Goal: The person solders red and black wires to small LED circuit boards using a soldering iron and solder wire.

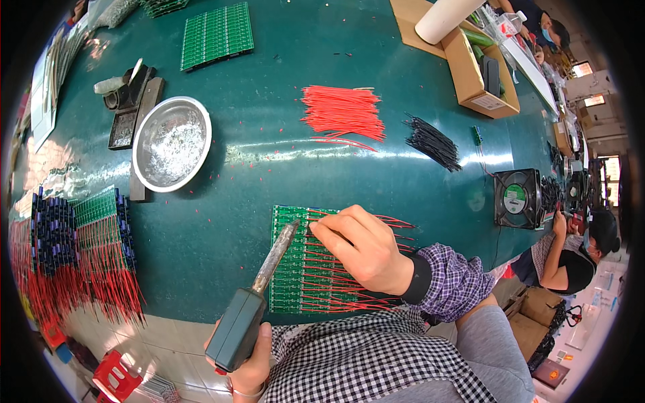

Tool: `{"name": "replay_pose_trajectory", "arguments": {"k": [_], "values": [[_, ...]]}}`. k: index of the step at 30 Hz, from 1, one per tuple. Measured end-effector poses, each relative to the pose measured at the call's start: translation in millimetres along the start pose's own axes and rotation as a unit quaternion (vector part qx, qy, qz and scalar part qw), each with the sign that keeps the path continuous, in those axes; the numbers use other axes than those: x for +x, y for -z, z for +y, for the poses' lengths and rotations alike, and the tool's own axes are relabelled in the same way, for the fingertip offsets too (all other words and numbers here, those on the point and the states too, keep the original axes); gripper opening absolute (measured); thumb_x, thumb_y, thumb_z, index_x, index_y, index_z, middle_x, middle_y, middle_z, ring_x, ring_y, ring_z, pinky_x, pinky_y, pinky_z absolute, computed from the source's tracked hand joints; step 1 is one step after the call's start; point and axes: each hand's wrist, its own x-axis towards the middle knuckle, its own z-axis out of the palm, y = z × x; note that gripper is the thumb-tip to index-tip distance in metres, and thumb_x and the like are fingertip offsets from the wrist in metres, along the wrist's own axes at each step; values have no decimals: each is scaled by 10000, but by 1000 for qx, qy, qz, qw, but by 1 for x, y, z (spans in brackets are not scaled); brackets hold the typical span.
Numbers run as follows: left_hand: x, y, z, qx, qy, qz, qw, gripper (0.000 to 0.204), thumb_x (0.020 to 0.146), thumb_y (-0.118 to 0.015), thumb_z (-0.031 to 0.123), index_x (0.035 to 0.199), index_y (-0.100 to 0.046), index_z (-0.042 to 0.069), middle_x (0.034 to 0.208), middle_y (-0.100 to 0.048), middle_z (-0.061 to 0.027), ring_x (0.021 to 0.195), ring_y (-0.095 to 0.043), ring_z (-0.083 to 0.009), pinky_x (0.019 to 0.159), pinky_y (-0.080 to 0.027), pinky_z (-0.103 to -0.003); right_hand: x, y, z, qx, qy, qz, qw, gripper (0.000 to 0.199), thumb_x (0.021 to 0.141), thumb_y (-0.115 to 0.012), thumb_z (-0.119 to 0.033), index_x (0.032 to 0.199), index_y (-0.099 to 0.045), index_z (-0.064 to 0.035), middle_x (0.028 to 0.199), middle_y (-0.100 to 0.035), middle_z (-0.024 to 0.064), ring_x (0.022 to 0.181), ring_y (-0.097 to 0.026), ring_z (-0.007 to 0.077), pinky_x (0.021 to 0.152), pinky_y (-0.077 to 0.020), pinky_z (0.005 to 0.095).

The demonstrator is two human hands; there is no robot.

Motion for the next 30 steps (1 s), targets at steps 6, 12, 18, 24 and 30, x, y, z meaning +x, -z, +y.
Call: {"name": "replay_pose_trajectory", "arguments": {"k": [6,12,18,24,30], "values": [[10,-3,11,-1,-19,-55,998,270,684,-783,-10,937,-702,-63,835,-685,-150,681,-660,-227,621,-517,-319,0,0,0,-7,-7,-6,1000,336,694,-697,-36,1013,-684,67,936,-658,122,772,-636,238,621,-538,310],[10,-5,10,-1,-29,-65,997,245,690,-774,-17,918,-698,-61,825,-677,-140,663,-647,-221,598,-508,-306,0,1,-2,-17,-10,-17,1000,342,699,-693,-36,1025,-685,68,943,-657,125,777,-633,238,623,-538,307],[9,-3,6,11,-36,-72,997,229,686,-768,-23,899,-690,-58,804,-662,-132,639,-629,-217,578,-497,-308,3,2,-1,-17,3,-15,1000,305,693,-682,4,984,-653,91,892,-619,117,758,-592,223,628,-530,303],[5,1,8,21,-23,-74,997,235,684,-766,-18,905,-691,-50,823,-662,-141,651,-632,-229,585,-498,-314,3,1,-1,-26,5,-15,1000,304,698,-680,-4,987,-655,90,883,-612,114,755,-588,222,620,-522,305],[-2,17,-4,14,19,-115,993,378,747,-779,-66,1107,-667,-40,984,-686,-102,834,-642,-180,755,-524,-305,2,1,-2,-28,-1,-17,999,301,703,-675,-15,985,-658,90,879,-611,113,761,-587,220,625,-518,305]]}}
